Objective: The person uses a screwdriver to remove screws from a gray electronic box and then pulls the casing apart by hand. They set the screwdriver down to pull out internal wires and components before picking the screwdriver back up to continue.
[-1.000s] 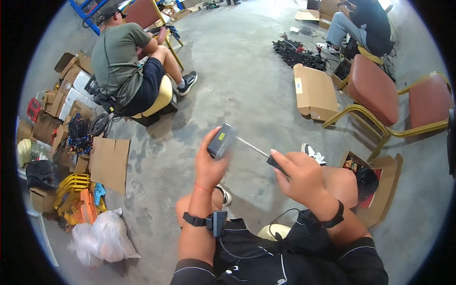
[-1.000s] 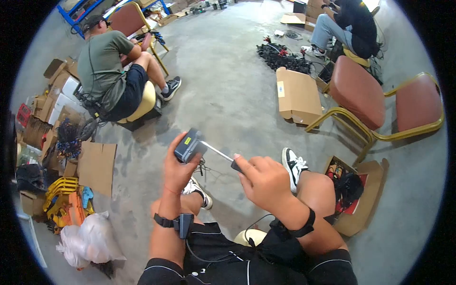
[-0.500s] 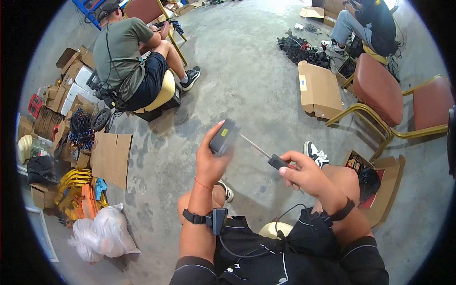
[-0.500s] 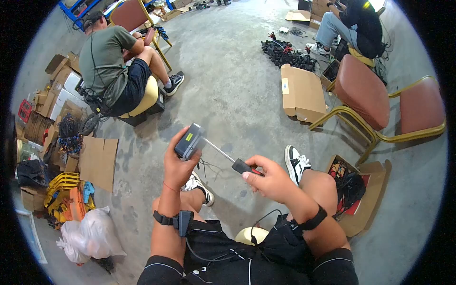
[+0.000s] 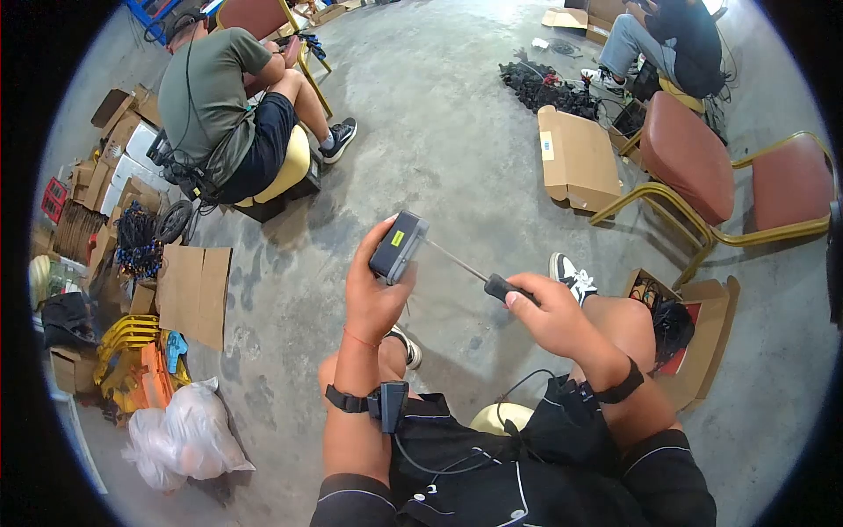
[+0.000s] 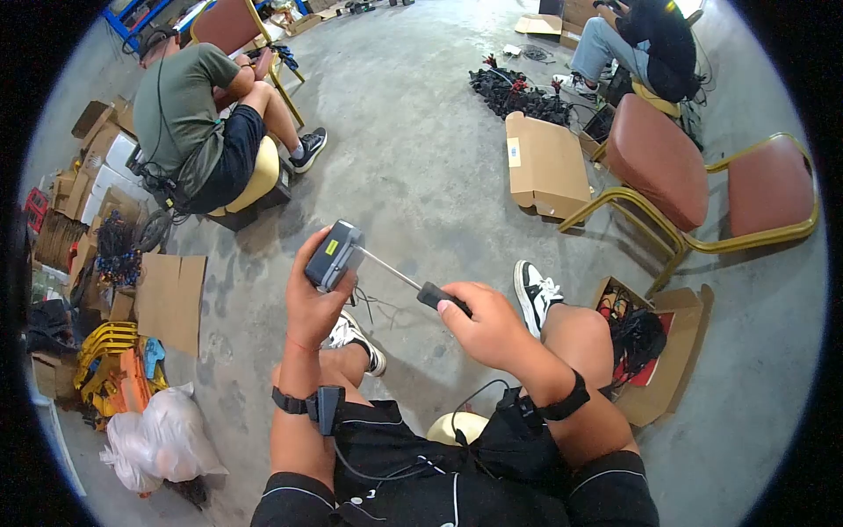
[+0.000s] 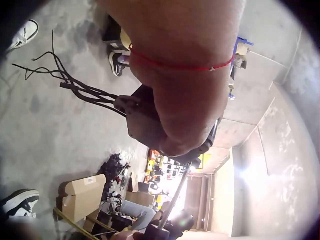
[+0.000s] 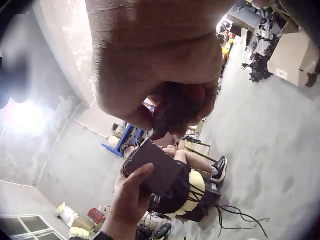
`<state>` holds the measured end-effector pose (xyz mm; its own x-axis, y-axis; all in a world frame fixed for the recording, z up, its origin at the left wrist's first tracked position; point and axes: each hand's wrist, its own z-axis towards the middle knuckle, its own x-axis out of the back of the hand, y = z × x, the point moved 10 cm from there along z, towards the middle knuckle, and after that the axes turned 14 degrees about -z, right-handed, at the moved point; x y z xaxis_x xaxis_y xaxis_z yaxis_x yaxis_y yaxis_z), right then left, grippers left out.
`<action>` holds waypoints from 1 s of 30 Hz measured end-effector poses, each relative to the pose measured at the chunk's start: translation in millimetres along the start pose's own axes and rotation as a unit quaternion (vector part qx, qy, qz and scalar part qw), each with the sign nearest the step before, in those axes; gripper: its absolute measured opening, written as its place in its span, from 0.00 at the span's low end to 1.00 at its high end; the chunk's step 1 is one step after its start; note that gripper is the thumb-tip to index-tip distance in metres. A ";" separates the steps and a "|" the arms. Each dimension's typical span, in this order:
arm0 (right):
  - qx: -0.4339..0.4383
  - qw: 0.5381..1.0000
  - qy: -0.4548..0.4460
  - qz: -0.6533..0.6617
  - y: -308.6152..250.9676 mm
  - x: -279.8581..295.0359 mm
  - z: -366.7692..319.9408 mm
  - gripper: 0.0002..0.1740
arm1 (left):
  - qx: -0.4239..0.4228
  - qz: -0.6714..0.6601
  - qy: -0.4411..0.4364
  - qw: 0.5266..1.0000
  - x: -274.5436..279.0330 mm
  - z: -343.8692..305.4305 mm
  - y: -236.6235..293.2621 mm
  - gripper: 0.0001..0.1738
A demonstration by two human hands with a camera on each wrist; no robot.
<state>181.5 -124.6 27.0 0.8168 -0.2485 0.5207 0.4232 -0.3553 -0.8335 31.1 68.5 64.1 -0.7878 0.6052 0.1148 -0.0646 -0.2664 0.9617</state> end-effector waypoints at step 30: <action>0.217 0.902 0.232 -0.291 -67.8 28.3 -15.2 0.19 | 0.005 -0.038 0.001 0.999 2.2 0.7 3.2 0.38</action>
<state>169.9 -121.2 101.0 0.1973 -0.5205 0.8308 0.9234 -0.1858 -0.3358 29.7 69.5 67.6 -0.7816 0.6223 0.0417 -0.1178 -0.2130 0.9699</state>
